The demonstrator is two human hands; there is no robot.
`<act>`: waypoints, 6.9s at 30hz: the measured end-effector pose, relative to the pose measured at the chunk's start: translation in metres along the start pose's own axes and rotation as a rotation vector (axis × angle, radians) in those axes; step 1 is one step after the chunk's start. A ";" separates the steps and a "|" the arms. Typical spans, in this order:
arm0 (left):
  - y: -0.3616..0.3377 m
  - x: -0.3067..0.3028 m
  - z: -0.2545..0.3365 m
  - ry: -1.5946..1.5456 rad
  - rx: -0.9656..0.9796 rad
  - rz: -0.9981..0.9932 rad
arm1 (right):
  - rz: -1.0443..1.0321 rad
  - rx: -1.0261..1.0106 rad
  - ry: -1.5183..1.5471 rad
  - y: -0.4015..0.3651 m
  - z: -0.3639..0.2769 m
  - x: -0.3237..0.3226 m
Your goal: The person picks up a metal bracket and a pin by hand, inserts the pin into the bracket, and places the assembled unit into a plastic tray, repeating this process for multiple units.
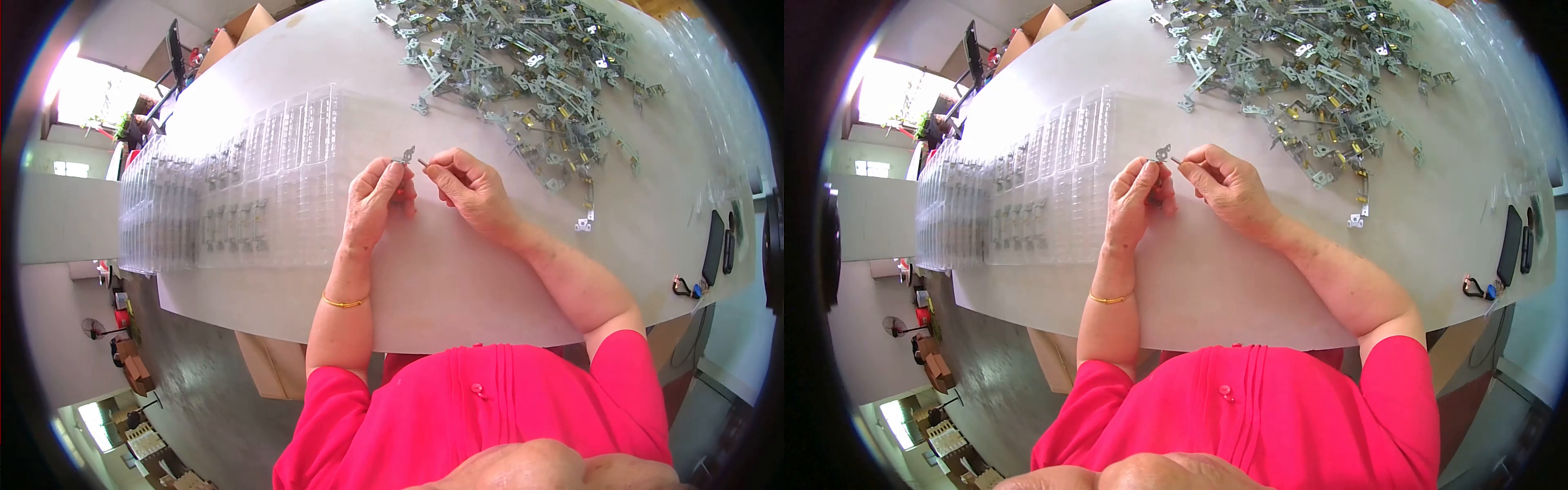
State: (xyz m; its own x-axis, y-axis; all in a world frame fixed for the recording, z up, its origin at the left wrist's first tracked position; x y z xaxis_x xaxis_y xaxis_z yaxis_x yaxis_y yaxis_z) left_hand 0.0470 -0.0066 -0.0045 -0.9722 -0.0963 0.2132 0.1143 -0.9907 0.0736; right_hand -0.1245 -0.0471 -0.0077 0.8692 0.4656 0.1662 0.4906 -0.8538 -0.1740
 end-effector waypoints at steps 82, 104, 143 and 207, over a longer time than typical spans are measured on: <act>-0.009 0.021 0.009 0.816 0.382 -0.291 | 0.022 -0.165 0.088 0.013 0.012 -0.008; -0.005 0.014 0.009 0.640 0.251 -0.169 | 0.093 -0.205 0.120 0.021 0.013 -0.014; -0.002 0.007 0.005 1.177 0.497 0.152 | 0.208 -0.078 -0.292 0.006 0.000 -0.011; 0.100 -0.264 0.086 1.811 -0.179 0.441 | 0.154 -0.038 -0.288 0.008 -0.003 -0.010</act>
State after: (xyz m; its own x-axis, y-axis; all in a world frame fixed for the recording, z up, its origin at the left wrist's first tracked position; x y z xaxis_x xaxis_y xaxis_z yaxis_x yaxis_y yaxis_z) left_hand 0.3328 -0.0722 0.0307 0.0950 -0.1677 -0.9813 0.4814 -0.8551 0.1927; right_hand -0.1295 -0.0593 -0.0082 0.9171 0.3727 -0.1412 0.3545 -0.9247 -0.1384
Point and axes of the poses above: each hand's wrist, its own y-axis towards the middle knuckle, its own x-axis out of the palm, z = x × y, the point moved 3 cm from there along y, towards the middle knuckle, and after that the axes turned 14 degrees about x, right-handed, at the moved point
